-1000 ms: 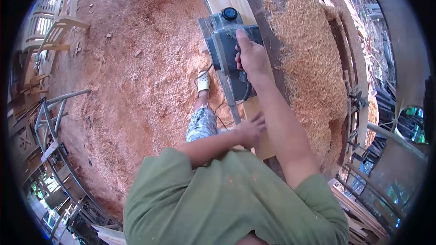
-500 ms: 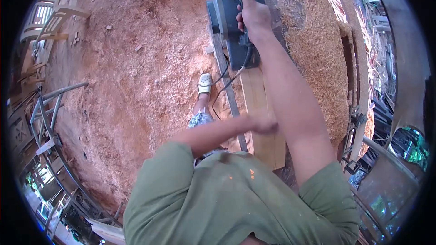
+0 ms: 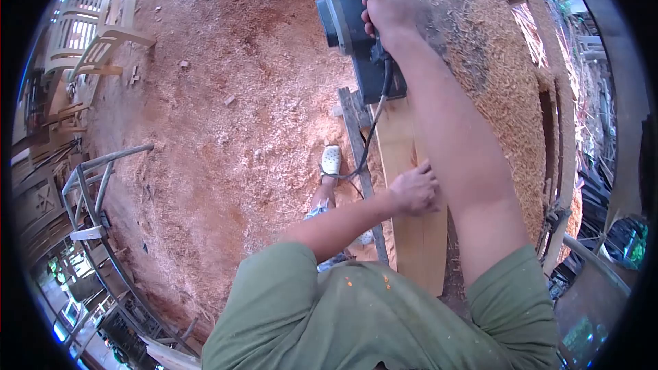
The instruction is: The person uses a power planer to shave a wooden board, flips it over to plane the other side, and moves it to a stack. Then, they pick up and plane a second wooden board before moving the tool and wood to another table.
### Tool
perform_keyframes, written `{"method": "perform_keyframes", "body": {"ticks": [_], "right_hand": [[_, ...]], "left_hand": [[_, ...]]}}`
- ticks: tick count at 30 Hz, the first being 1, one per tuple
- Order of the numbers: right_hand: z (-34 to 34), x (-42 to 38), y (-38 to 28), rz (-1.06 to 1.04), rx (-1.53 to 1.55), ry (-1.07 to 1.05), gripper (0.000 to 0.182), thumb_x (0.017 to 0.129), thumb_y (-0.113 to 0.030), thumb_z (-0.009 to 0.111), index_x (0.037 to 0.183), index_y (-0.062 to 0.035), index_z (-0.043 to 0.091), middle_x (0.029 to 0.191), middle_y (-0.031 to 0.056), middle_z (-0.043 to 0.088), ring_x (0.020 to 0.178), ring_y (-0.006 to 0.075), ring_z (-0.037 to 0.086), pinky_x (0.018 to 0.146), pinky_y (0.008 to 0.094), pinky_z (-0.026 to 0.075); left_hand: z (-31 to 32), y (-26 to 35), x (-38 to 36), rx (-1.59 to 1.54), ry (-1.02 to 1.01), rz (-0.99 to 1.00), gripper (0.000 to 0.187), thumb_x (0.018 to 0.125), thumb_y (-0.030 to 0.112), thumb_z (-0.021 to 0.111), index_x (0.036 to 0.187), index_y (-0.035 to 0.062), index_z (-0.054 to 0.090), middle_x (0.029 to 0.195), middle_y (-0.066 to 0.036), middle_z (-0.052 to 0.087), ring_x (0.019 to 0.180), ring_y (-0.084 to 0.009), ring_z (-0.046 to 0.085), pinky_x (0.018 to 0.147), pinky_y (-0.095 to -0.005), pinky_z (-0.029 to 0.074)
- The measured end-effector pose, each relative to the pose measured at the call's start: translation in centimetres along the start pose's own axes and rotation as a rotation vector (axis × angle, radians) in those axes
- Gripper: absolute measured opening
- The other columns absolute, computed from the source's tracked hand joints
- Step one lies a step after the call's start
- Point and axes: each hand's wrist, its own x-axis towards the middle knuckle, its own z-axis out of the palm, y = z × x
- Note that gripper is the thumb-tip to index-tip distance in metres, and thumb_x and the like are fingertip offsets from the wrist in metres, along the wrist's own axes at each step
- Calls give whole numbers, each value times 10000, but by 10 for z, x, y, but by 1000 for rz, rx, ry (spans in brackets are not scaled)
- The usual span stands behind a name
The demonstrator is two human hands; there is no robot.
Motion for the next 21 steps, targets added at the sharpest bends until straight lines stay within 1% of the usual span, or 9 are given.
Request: {"method": "perform_keyframes", "body": {"ticks": [1,2,3,5,9,11,13,19,21], "right_hand": [[5,12,-5,3,14,8,510,855,-505,675,728,-14,623,576,52,575,418,143,513,418,304,408],[8,26,-14,-16,-56,-16,636,911,-645,519,649,-70,593,525,64,548,407,195,537,402,354,420],[12,35,-23,-12,-54,-20,636,911,-645,519,649,-70,593,525,64,548,407,195,537,402,354,420],[22,52,-34,-35,-84,-26,649,901,-654,528,648,-59,587,521,61,535,409,189,534,402,358,418],[36,83,-56,-152,-43,-4,623,874,-626,571,645,-47,591,525,57,537,408,191,528,397,348,410],[41,105,-61,-140,-59,-10,596,852,-606,598,650,-45,607,535,57,542,416,191,530,400,355,408],[51,119,-71,-71,-27,12,590,834,-601,616,655,-39,620,550,66,558,428,189,538,410,369,418],[65,158,-83,-112,-33,31,597,826,-611,643,679,-33,641,567,77,583,448,190,559,430,363,431],[67,167,-87,-133,-120,51,637,821,-650,652,693,-26,650,567,78,585,438,193,556,420,362,427]], "left_hand": [[3,-2,1,0,-1,-5,556,882,467,598,1252,53,629,1378,-105,524,1376,-307,371,1204,-492,182],[7,-3,0,32,108,41,557,874,468,608,1216,32,653,1397,-113,508,1388,-314,354,1215,-499,153],[11,-3,0,63,217,88,560,866,470,619,1180,10,676,1415,-121,492,1400,-321,338,1226,-505,123],[14,-4,2,136,211,87,552,855,465,627,1182,23,685,1473,-120,444,1438,-310,289,1235,-510,94],[5,0,2,132,37,45,565,861,429,625,1256,25,640,1513,-119,410,1465,-303,255,1231,-510,125],[8,0,2,149,159,45,574,859,410,627,1265,5,628,1504,-120,422,1457,-301,272,1228,-507,143],[3,1,1,136,136,46,567,862,390,618,1269,-4,621,1496,-122,433,1454,-301,281,1226,-504,150],[1,0,-2,70,105,42,495,877,300,557,1240,-28,633,1460,-138,471,1441,-311,308,1220,-489,159],[4,-1,-1,44,174,58,466,883,273,541,1212,-40,644,1461,-143,469,1441,-316,306,1222,-495,156]]}}
